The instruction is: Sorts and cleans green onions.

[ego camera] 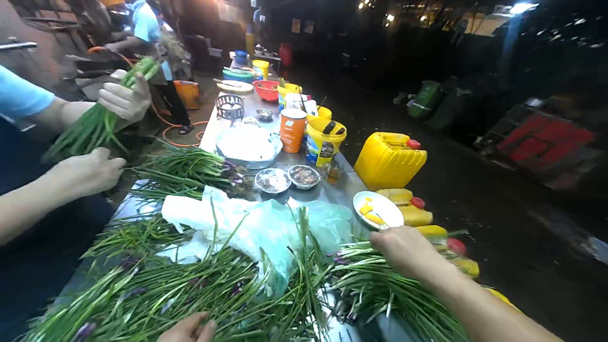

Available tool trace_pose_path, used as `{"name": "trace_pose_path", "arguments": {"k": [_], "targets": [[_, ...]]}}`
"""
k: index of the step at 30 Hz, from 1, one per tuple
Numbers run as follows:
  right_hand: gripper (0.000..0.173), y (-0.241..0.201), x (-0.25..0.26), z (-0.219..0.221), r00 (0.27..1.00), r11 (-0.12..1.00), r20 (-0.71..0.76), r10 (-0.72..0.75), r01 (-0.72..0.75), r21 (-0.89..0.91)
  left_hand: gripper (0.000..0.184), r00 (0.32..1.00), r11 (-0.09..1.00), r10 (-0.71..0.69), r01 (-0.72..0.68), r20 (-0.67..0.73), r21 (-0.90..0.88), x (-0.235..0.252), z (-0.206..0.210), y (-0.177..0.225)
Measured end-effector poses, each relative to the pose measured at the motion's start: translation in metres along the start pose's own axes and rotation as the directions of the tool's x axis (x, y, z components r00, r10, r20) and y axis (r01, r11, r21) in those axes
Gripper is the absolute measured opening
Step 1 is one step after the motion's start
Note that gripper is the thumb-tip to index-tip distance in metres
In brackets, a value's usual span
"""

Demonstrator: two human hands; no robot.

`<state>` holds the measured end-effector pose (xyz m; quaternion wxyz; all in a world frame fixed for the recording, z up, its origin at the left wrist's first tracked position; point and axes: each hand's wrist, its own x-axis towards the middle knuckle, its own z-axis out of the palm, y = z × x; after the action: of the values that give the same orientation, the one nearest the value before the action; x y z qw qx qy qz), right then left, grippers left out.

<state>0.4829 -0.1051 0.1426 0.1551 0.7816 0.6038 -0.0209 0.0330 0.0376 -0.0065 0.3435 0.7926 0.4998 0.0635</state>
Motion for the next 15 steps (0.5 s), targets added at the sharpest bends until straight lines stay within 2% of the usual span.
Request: {"name": "trace_pose_path", "arguments": {"k": [2, 5, 8, 12, 15], "targets": [[0.019, 0.001, 0.019, 0.041, 0.988, 0.999, 0.150, 0.040, -0.044, 0.022, 0.044, 1.000, 1.000, -0.007, 0.008, -0.020, 0.010, -0.001, -0.002, 0.000], [0.027, 0.006, 0.027, 0.076, 0.982, 0.988, 0.161, 0.102, -0.118, 0.097, 0.042, 0.998, 0.996, -0.036, 0.039, -0.049, 0.076, -0.001, -0.004, 0.003], [0.030, 0.010, 0.026, 0.088, 0.990, 0.984, 0.074, 0.119, -0.127, 0.125, 0.037, 0.998, 0.979, -0.018, 0.028, -0.053, 0.202, 0.005, 0.007, 0.003], [0.033, 0.015, 0.020, 0.093, 0.991, 0.981, -0.023, 0.129, -0.124, 0.149, 0.034, 0.989, 0.927, 0.129, -0.095, -0.071, 0.362, 0.027, 0.044, 0.005], [0.032, 0.018, 0.012, 0.101, 0.970, 0.983, -0.230, 0.079, -0.037, 0.182, 0.032, 0.991, 0.898, 0.131, -0.135, 0.039, 0.420, 0.044, 0.062, 0.014]]}}
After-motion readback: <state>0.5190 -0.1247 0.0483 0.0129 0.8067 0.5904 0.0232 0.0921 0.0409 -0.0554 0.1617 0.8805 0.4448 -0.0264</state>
